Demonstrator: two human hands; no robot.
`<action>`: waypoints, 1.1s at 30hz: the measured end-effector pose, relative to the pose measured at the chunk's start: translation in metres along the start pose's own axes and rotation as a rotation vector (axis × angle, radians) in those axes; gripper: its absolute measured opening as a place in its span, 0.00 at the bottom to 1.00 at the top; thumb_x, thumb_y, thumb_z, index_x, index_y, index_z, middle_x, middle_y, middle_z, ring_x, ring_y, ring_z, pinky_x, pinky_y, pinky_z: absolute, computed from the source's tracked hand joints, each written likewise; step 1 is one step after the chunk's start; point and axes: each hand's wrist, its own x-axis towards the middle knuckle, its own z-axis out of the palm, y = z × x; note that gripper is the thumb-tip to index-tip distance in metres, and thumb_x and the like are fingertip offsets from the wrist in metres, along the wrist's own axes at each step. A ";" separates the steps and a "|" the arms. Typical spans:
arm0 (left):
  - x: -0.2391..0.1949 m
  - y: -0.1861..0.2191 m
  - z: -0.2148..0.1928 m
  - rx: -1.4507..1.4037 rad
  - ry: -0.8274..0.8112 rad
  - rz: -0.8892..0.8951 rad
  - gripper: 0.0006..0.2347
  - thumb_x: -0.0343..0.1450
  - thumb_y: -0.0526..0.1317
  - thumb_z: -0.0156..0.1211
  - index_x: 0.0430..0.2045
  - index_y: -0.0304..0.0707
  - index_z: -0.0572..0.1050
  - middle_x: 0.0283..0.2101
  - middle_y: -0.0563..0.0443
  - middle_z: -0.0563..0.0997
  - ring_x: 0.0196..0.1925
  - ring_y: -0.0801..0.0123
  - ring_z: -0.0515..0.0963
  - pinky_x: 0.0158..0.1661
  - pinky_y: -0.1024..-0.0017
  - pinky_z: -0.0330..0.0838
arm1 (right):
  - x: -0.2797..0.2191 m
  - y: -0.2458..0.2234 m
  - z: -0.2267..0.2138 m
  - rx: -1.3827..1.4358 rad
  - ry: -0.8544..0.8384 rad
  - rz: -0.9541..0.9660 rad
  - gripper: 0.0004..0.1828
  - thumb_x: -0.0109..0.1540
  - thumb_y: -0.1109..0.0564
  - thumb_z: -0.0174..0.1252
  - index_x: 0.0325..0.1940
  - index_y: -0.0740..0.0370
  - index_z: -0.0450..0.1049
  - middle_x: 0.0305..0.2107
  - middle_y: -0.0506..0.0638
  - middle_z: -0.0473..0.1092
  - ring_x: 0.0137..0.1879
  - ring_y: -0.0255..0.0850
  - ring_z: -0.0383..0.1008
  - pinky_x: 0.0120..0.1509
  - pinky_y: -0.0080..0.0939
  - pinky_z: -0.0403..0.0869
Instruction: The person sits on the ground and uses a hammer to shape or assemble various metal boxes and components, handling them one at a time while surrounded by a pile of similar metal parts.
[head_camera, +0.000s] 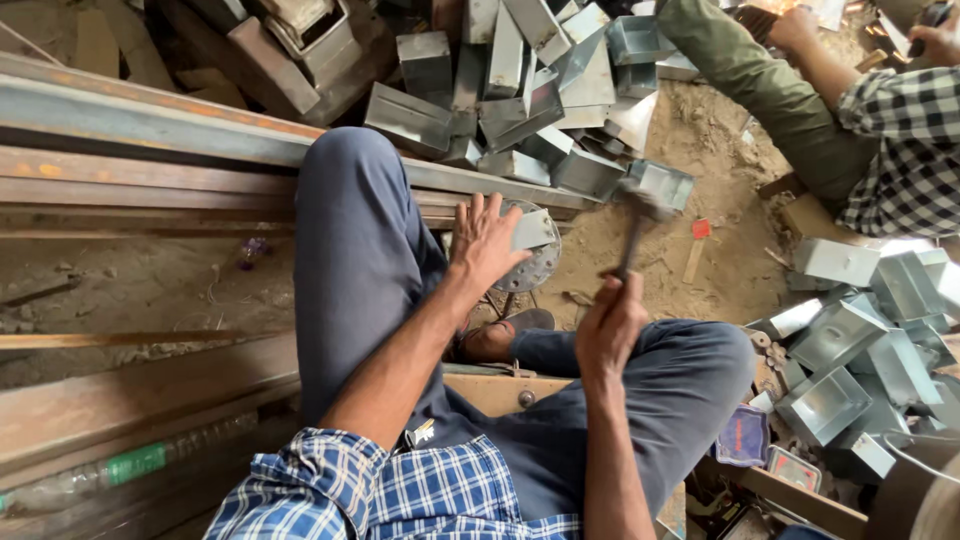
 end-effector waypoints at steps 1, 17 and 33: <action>-0.003 0.002 -0.001 -0.001 -0.005 -0.008 0.29 0.61 0.54 0.75 0.52 0.42 0.73 0.61 0.39 0.68 0.67 0.47 0.66 0.67 0.42 0.56 | 0.000 -0.006 -0.003 0.038 0.107 -0.092 0.18 0.77 0.48 0.42 0.45 0.64 0.69 0.16 0.45 0.62 0.21 0.34 0.61 0.25 0.40 0.58; 0.001 0.002 0.035 0.125 0.179 -0.032 0.21 0.68 0.33 0.61 0.57 0.39 0.66 0.51 0.35 0.76 0.49 0.42 0.80 0.53 0.46 0.71 | -0.008 0.032 0.035 -0.232 -0.196 -0.012 0.12 0.74 0.51 0.48 0.42 0.60 0.69 0.27 0.62 0.75 0.34 0.66 0.72 0.37 0.63 0.68; -0.001 0.006 0.017 0.026 -0.093 -0.132 0.30 0.62 0.33 0.70 0.58 0.35 0.61 0.56 0.31 0.74 0.50 0.40 0.81 0.53 0.45 0.70 | -0.051 0.075 0.010 -0.488 -0.522 0.224 0.12 0.69 0.52 0.51 0.49 0.63 0.66 0.32 0.67 0.74 0.41 0.69 0.74 0.45 0.68 0.70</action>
